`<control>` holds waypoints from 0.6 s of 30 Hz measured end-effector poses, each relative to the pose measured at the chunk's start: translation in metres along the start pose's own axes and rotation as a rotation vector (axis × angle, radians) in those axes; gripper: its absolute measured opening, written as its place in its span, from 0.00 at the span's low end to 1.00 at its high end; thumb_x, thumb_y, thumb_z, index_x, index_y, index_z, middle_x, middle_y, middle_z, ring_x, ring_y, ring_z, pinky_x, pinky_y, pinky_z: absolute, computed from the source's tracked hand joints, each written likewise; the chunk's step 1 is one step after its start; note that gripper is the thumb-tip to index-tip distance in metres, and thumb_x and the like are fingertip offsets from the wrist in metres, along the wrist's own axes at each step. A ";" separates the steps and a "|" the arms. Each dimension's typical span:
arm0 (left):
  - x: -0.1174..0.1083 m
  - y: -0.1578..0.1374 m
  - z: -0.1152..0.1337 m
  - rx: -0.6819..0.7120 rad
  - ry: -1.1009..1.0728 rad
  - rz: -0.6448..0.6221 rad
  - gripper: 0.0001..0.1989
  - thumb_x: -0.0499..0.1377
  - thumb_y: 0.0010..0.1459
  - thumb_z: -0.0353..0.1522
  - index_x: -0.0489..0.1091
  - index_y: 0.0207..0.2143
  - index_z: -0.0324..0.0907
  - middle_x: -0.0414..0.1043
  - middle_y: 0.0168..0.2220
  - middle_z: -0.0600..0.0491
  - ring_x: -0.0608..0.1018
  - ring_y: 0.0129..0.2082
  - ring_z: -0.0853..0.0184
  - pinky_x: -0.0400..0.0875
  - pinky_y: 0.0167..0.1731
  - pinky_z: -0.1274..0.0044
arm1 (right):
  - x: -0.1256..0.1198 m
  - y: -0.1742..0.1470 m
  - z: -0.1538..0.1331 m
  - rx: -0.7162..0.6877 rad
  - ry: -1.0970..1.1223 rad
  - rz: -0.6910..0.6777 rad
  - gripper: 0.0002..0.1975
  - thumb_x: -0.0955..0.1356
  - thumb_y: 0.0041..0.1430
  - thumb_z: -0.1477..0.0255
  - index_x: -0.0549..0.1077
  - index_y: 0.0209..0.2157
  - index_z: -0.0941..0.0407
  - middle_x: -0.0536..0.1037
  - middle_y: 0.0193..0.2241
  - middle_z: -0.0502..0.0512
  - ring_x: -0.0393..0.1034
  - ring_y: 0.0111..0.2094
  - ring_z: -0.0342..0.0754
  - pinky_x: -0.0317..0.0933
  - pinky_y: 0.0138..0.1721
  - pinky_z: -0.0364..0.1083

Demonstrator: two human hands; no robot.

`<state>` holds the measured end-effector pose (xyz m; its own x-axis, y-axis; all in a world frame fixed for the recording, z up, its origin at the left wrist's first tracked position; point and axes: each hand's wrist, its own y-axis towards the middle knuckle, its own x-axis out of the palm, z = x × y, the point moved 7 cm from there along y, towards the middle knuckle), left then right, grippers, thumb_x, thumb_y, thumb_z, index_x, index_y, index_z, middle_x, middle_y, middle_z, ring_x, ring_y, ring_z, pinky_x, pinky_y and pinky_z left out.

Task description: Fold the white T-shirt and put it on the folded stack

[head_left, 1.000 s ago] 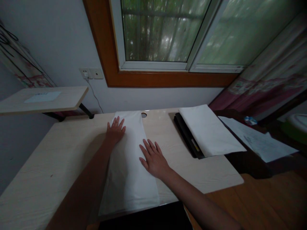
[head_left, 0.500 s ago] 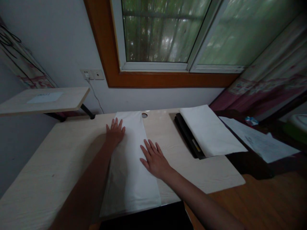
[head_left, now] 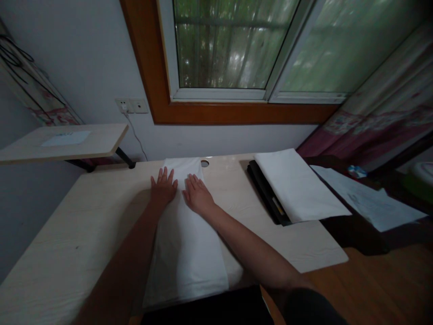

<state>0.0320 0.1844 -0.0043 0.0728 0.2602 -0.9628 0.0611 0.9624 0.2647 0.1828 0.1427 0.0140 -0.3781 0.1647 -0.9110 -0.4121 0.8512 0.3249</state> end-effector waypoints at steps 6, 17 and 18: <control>0.002 0.002 -0.003 -0.028 0.045 -0.043 0.30 0.42 0.72 0.42 0.51 0.72 0.45 0.41 0.75 0.44 0.47 0.74 0.53 0.42 0.68 0.49 | 0.031 0.031 0.011 0.062 -0.014 -0.047 0.31 0.62 0.73 0.60 0.60 0.68 0.67 0.52 0.70 0.70 0.45 0.72 0.59 0.43 0.71 0.58; 0.000 -0.002 -0.013 -0.146 0.055 -0.022 0.32 0.39 0.71 0.43 0.52 0.72 0.40 0.40 0.75 0.42 0.50 0.74 0.50 0.44 0.67 0.46 | 0.014 0.000 0.045 0.097 -0.092 -0.045 0.35 0.59 0.74 0.56 0.57 0.69 0.67 0.50 0.71 0.68 0.44 0.72 0.58 0.39 0.71 0.58; 0.000 -0.003 -0.015 -0.160 0.054 -0.030 0.32 0.39 0.71 0.43 0.52 0.72 0.40 0.41 0.75 0.43 0.50 0.74 0.50 0.44 0.67 0.45 | 0.012 -0.004 0.047 0.095 -0.099 -0.045 0.35 0.59 0.74 0.56 0.57 0.69 0.67 0.50 0.71 0.68 0.44 0.72 0.58 0.39 0.71 0.58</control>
<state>0.0170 0.1823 -0.0060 0.0195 0.2309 -0.9728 -0.0972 0.9688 0.2280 0.2185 0.1648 -0.0102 -0.2759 0.1697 -0.9461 -0.3441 0.9016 0.2621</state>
